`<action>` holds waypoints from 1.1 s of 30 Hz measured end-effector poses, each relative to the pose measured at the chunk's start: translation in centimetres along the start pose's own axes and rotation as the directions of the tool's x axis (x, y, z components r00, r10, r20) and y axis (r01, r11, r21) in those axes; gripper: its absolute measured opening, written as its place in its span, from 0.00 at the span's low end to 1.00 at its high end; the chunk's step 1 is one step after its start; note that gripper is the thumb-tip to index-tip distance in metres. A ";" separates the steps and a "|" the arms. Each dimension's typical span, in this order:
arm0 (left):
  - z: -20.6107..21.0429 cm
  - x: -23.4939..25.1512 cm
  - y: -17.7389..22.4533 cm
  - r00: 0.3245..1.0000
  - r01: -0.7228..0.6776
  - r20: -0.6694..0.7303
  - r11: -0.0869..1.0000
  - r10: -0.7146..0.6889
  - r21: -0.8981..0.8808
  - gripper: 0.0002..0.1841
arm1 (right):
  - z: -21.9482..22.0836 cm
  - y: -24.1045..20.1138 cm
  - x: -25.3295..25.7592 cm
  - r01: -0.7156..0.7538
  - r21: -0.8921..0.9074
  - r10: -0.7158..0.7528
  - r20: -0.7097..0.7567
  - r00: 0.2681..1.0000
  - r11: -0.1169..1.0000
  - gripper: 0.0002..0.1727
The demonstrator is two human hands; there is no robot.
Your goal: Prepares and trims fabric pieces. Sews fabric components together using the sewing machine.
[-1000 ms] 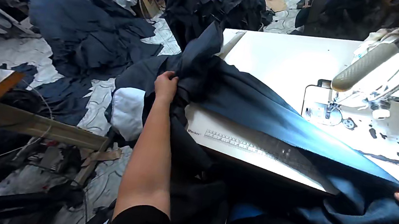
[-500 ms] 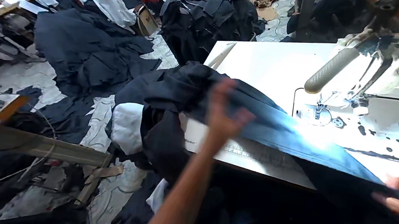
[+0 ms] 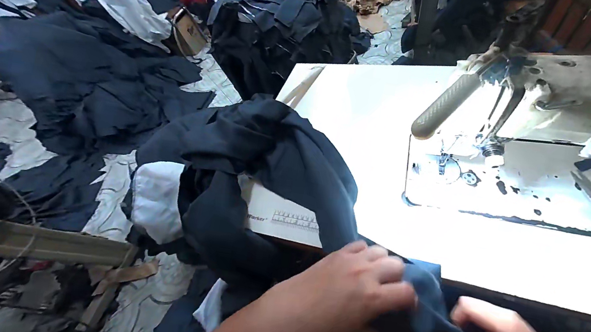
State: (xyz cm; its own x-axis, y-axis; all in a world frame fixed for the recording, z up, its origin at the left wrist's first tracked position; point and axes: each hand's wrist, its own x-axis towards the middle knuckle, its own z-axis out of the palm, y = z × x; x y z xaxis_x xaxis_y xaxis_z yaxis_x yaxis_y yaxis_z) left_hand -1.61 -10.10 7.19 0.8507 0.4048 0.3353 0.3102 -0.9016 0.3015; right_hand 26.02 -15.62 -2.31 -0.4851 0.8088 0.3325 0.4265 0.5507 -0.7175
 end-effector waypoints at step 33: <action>-3.0 -2.6 -6.4 0.783 0.619 -0.181 0.774 -0.595 0.135 0.30 | -12.1 -0.9 4.4 -0.036 0.123 0.009 0.210 0.978 0.992 0.07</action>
State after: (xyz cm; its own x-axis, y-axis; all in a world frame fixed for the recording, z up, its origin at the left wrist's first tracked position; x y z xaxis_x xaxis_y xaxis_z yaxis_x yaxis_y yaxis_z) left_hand -7.11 -4.92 7.06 0.4049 0.8811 0.2445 0.8238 -0.4675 0.3205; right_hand 32.77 -10.09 7.24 -0.6303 0.7528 0.1899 0.3466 0.4918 -0.7988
